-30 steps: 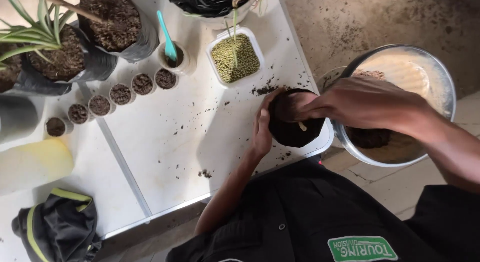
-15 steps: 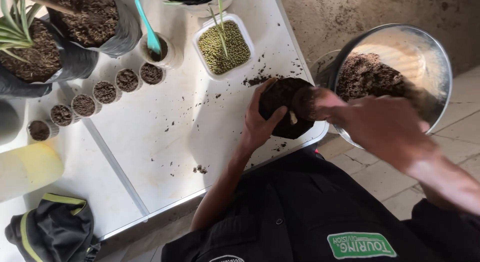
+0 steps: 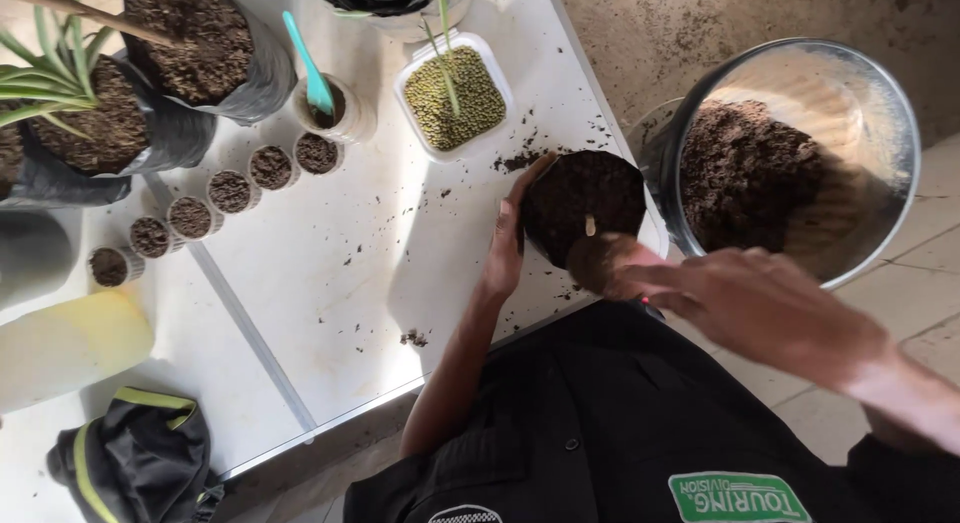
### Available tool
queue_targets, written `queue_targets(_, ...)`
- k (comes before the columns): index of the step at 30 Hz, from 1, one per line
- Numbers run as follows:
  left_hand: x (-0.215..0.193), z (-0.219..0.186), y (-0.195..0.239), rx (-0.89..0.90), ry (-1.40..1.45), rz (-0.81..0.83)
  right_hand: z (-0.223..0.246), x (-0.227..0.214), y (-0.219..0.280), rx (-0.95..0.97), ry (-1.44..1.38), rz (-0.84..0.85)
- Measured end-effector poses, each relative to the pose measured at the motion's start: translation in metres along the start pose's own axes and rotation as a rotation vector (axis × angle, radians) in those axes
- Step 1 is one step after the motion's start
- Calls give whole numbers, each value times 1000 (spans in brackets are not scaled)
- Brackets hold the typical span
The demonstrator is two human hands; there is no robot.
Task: The person fills a black plastic pot with soil using a pink scoop and a wooden stick, then places the pot on a white table among other potted plants. They then use a small green spoon to scoop soil into a small transparent cup.
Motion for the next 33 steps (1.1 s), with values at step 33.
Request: queue_targets(33,15,-6,1,44,-129,40,-22,-50,38,330,229,-78)
Point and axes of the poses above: each hand's wrist, its own y-axis away from the middle knuckle, its own x-axis out of the palm, z = x × y, the point moved 8 cm from there along -y, towards the middle knuckle, and after that the axes turned 13 degrees about z, right-handed, at the moved point
